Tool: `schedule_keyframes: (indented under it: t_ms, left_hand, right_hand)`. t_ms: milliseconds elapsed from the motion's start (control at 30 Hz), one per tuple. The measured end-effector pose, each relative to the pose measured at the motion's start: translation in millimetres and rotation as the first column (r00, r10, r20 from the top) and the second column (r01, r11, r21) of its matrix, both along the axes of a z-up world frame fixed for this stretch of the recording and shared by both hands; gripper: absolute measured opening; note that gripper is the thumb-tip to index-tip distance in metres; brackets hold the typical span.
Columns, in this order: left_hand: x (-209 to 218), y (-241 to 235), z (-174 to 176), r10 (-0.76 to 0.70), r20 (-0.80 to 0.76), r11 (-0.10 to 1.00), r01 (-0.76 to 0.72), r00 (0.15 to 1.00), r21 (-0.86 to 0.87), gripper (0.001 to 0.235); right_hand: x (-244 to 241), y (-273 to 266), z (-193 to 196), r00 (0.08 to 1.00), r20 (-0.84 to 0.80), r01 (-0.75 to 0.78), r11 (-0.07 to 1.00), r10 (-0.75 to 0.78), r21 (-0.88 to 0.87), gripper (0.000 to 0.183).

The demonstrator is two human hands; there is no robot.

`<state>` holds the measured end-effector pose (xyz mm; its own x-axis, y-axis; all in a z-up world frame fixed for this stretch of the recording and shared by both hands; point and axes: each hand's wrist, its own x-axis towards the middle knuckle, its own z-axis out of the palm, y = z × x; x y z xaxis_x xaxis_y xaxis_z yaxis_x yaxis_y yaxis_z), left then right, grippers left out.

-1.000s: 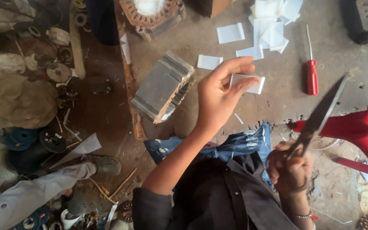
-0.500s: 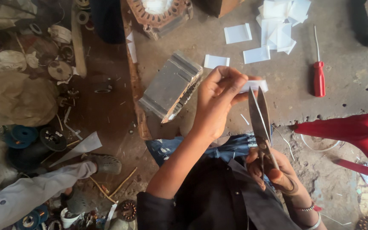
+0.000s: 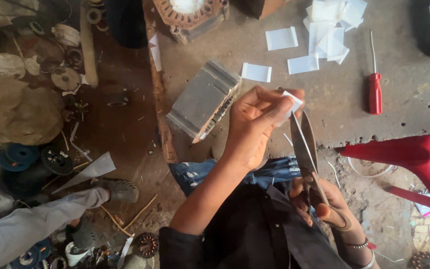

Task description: The person prepares small white insulating strips by hand and with shears, then inserts them one at a time into the slots of an electronic component.

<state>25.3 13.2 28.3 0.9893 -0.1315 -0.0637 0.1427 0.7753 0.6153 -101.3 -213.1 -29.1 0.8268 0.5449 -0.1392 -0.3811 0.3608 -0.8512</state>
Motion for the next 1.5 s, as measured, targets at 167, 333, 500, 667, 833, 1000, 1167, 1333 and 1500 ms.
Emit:
schedule_keyframes:
  t_ms: [167,333,500,667,833,1000,1167,1333,1500]
  left_hand:
    - [-3,10,8,-0.048,0.055,0.998,0.046,0.997,0.034,0.011]
    - [-3,13,11,-0.139,-0.038,0.99,0.14,0.989,-0.002,0.025]
    - [-8,10,6,-0.11,-0.067,0.994,0.11,0.992,-0.008,0.025]
    - [-8,11,6,-0.117,-0.047,0.992,0.119,0.992,0.044,0.027]
    - [-8,13,7,-0.12,0.007,0.987,0.118,0.993,0.11,0.022]
    - [-10,7,5,-0.134,0.045,0.985,0.128,0.99,0.115,0.023]
    - [-11,5,4,-0.143,0.019,0.982,0.139,0.99,0.128,0.024]
    - [-8,7,7,-0.151,0.053,0.98,0.142,0.987,0.139,0.023]
    - [-3,9,6,-0.16,0.089,0.975,0.144,0.983,0.168,0.021]
  right_hand:
    - [0,-4,5,0.999,0.024,-0.023,1.0,0.022,0.019,0.069]
    - [2,2,8,0.999,0.03,-0.041,0.998,0.04,0.042,0.064]
    - [1,12,10,1.0,0.022,-0.005,1.0,0.005,0.016,0.057]
    - [2,14,6,1.0,0.019,0.013,1.0,-0.013,-0.018,0.053]
    - [1,13,4,0.999,0.046,0.019,0.999,-0.017,-0.042,0.051]
    - [4,15,7,0.998,0.053,0.034,0.999,-0.033,-0.018,0.052]
    - [4,19,11,0.997,0.048,0.06,0.998,-0.058,-0.034,0.053]
    - [2,20,10,0.997,-0.028,0.074,0.997,-0.074,0.005,0.054]
    - [1,13,0,0.999,0.003,0.041,0.999,-0.041,0.03,0.047]
